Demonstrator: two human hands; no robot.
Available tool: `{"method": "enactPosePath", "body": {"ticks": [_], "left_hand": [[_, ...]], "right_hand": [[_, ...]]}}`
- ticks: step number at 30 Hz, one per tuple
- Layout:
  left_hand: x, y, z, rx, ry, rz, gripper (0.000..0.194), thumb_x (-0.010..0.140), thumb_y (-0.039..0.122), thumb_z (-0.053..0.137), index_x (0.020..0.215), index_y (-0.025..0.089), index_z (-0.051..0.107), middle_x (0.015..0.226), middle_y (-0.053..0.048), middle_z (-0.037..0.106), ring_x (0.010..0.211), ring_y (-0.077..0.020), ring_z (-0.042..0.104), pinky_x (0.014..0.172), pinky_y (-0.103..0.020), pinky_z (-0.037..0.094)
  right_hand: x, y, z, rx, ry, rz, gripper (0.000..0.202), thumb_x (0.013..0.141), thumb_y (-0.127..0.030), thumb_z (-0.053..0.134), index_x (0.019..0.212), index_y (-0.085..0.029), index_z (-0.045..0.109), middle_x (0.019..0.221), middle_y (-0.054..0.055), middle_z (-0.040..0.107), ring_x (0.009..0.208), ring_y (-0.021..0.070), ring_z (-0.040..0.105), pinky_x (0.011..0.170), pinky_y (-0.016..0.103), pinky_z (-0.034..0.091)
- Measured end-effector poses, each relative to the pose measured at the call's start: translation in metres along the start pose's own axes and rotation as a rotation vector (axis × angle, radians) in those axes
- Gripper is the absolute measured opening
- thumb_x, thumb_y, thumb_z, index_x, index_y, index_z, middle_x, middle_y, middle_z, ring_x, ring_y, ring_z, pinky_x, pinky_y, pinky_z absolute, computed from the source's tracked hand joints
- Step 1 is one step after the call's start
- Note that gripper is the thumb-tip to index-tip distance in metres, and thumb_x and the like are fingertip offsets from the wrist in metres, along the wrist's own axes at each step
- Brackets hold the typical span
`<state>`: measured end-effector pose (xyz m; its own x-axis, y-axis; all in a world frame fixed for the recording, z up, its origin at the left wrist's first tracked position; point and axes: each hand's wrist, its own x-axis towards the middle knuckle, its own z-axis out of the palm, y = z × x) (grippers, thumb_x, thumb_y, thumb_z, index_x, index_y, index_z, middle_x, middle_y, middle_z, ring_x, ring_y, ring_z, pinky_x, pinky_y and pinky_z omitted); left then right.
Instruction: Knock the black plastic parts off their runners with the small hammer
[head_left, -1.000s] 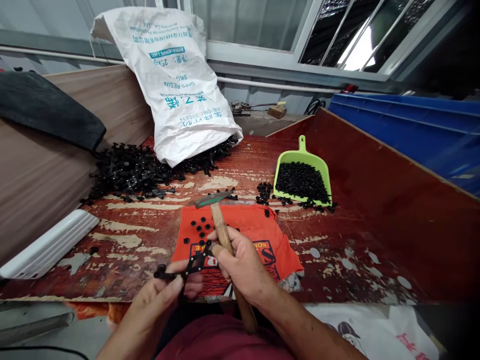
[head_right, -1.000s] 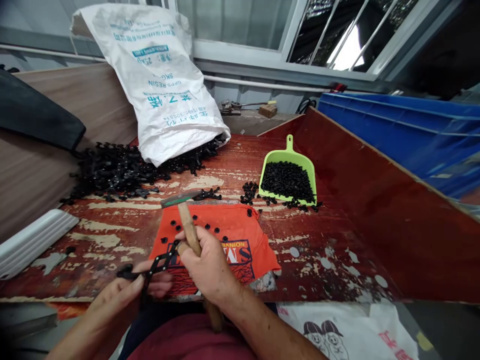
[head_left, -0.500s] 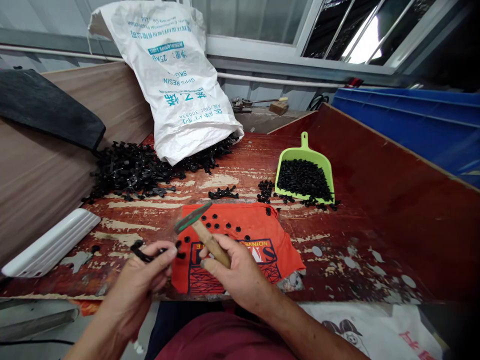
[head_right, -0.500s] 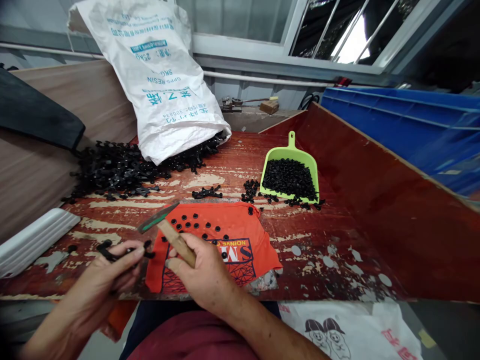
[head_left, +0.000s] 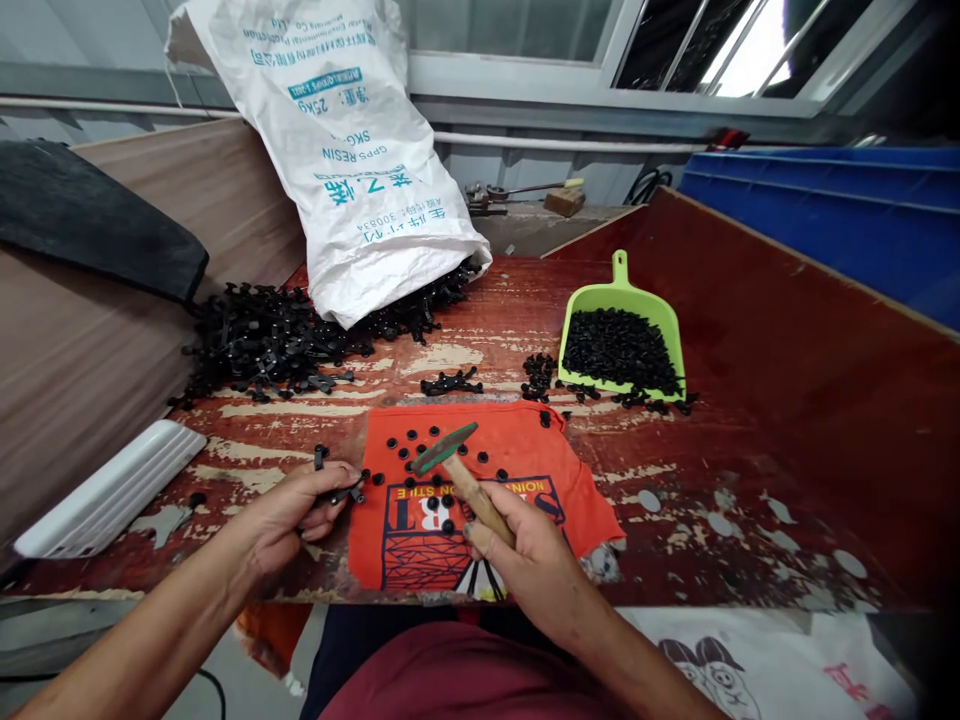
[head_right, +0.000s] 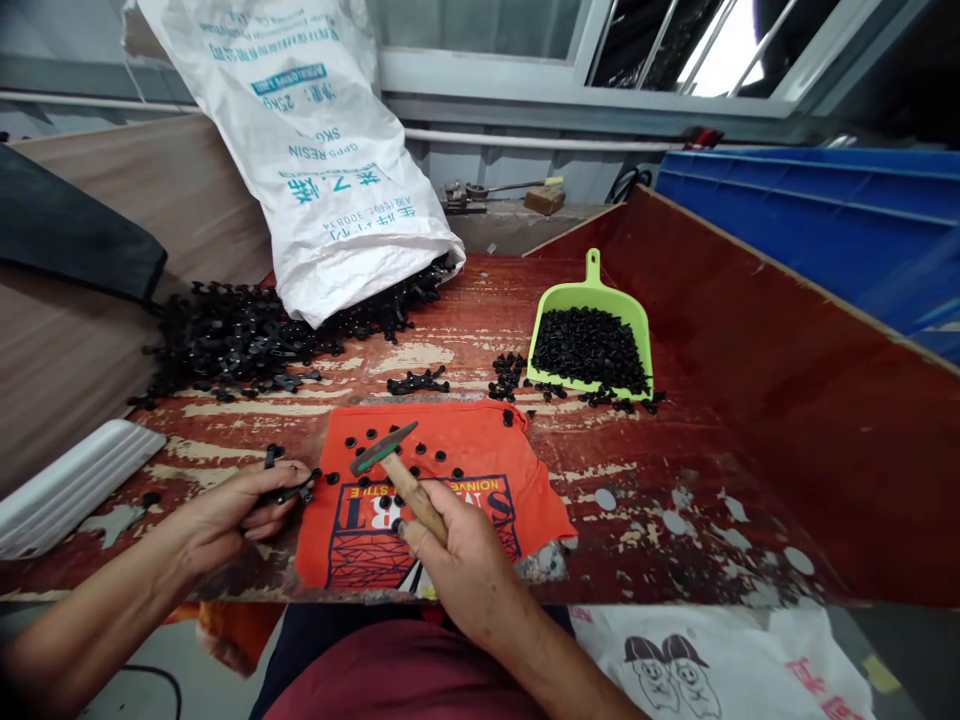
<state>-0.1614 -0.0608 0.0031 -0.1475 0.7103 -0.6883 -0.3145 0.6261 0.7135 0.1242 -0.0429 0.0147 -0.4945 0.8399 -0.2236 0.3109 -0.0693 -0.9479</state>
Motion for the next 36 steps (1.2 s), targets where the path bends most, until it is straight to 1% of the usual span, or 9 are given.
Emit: {"method": "enactPosePath", "body": {"ticks": [3, 8, 13, 17, 20, 23, 27, 30, 36], "left_hand": [[0.0021, -0.0011, 0.0004, -0.019, 0.035, -0.011, 0.035, 0.058, 0.034, 0.083, 0.076, 0.018, 0.058, 0.042, 0.010, 0.040, 0.037, -0.0016, 0.015, 0.039, -0.017, 0.007], [0.0033, -0.0023, 0.0019, -0.054, -0.036, -0.025, 0.033, 0.061, 0.034, 0.083, 0.072, 0.018, 0.055, 0.040, 0.011, 0.037, 0.037, -0.0013, 0.012, 0.038, -0.017, 0.007], [0.0054, -0.0027, 0.0037, -0.036, -0.031, -0.039, 0.036, 0.060, 0.033, 0.083, 0.067, 0.018, 0.052, 0.040, 0.011, 0.037, 0.036, -0.0004, 0.013, 0.038, -0.017, 0.006], [0.0081, -0.0047, 0.0020, -0.039, -0.023, -0.033, 0.037, 0.061, 0.033, 0.084, 0.067, 0.018, 0.050, 0.042, 0.011, 0.039, 0.036, -0.0006, 0.014, 0.038, -0.017, 0.008], [0.0090, -0.0062, -0.0006, -0.050, -0.023, -0.049, 0.036, 0.063, 0.033, 0.084, 0.067, 0.018, 0.051, 0.043, 0.011, 0.039, 0.037, -0.0009, 0.014, 0.037, -0.017, 0.008], [0.0089, -0.0066, -0.0018, -0.085, -0.046, -0.066, 0.034, 0.065, 0.031, 0.082, 0.066, 0.018, 0.051, 0.042, 0.011, 0.036, 0.037, -0.0012, 0.013, 0.037, -0.016, 0.009], [0.0089, -0.0054, -0.0009, -0.123, -0.088, -0.055, 0.029, 0.068, 0.029, 0.080, 0.065, 0.016, 0.054, 0.042, 0.011, 0.036, 0.037, -0.0012, 0.012, 0.036, -0.016, 0.012], [0.0077, -0.0041, 0.0011, -0.126, -0.071, -0.056, 0.029, 0.068, 0.028, 0.080, 0.064, 0.016, 0.054, 0.042, 0.011, 0.035, 0.037, -0.0011, 0.013, 0.036, -0.016, 0.014], [0.0049, -0.0023, 0.0064, -0.082, -0.024, -0.051, 0.030, 0.066, 0.028, 0.080, 0.064, 0.017, 0.052, 0.044, 0.010, 0.040, 0.036, -0.0010, 0.016, 0.036, -0.015, 0.013]], "right_hand": [[0.0009, 0.0009, -0.0018, -0.005, -0.002, 0.005, 0.012, 0.091, -0.027, 0.053, 0.101, -0.022, 0.058, 0.080, -0.005, 0.045, 0.072, 0.0132, 0.043, 0.065, 0.024, 0.034], [0.0014, -0.0020, -0.0030, 0.003, -0.012, -0.025, 0.006, 0.090, -0.026, 0.052, 0.093, -0.022, 0.056, 0.083, -0.004, 0.050, 0.074, 0.0136, 0.044, 0.066, 0.025, 0.034], [0.0018, -0.0027, -0.0018, -0.019, -0.004, -0.022, 0.009, 0.090, -0.025, 0.053, 0.097, -0.022, 0.058, 0.080, -0.005, 0.049, 0.072, 0.0135, 0.043, 0.064, 0.025, 0.033], [0.0010, -0.0017, -0.0024, -0.054, 0.002, -0.002, 0.012, 0.091, -0.025, 0.054, 0.102, -0.023, 0.060, 0.079, -0.005, 0.048, 0.071, 0.0130, 0.043, 0.064, 0.025, 0.033], [0.0002, -0.0035, -0.0038, -0.078, -0.017, -0.003, 0.009, 0.095, -0.027, 0.050, 0.098, -0.023, 0.058, 0.075, -0.006, 0.047, 0.068, 0.0124, 0.042, 0.061, 0.024, 0.032], [0.0004, -0.0063, -0.0048, -0.085, -0.036, -0.002, 0.013, 0.097, -0.029, 0.046, 0.092, -0.023, 0.056, 0.074, -0.005, 0.047, 0.066, 0.0121, 0.043, 0.060, 0.024, 0.032], [0.0009, -0.0061, -0.0051, -0.094, -0.029, -0.014, 0.013, 0.096, -0.028, 0.047, 0.097, -0.022, 0.058, 0.074, -0.005, 0.048, 0.066, 0.0123, 0.044, 0.060, 0.024, 0.032], [0.0008, -0.0033, -0.0052, -0.086, -0.025, -0.021, 0.014, 0.096, -0.028, 0.048, 0.099, -0.022, 0.059, 0.075, -0.005, 0.047, 0.067, 0.0123, 0.046, 0.060, 0.024, 0.033], [0.0009, -0.0013, -0.0046, -0.097, -0.035, -0.019, 0.013, 0.097, -0.029, 0.048, 0.101, -0.022, 0.059, 0.074, -0.005, 0.047, 0.066, 0.0123, 0.043, 0.059, 0.024, 0.031]]}}
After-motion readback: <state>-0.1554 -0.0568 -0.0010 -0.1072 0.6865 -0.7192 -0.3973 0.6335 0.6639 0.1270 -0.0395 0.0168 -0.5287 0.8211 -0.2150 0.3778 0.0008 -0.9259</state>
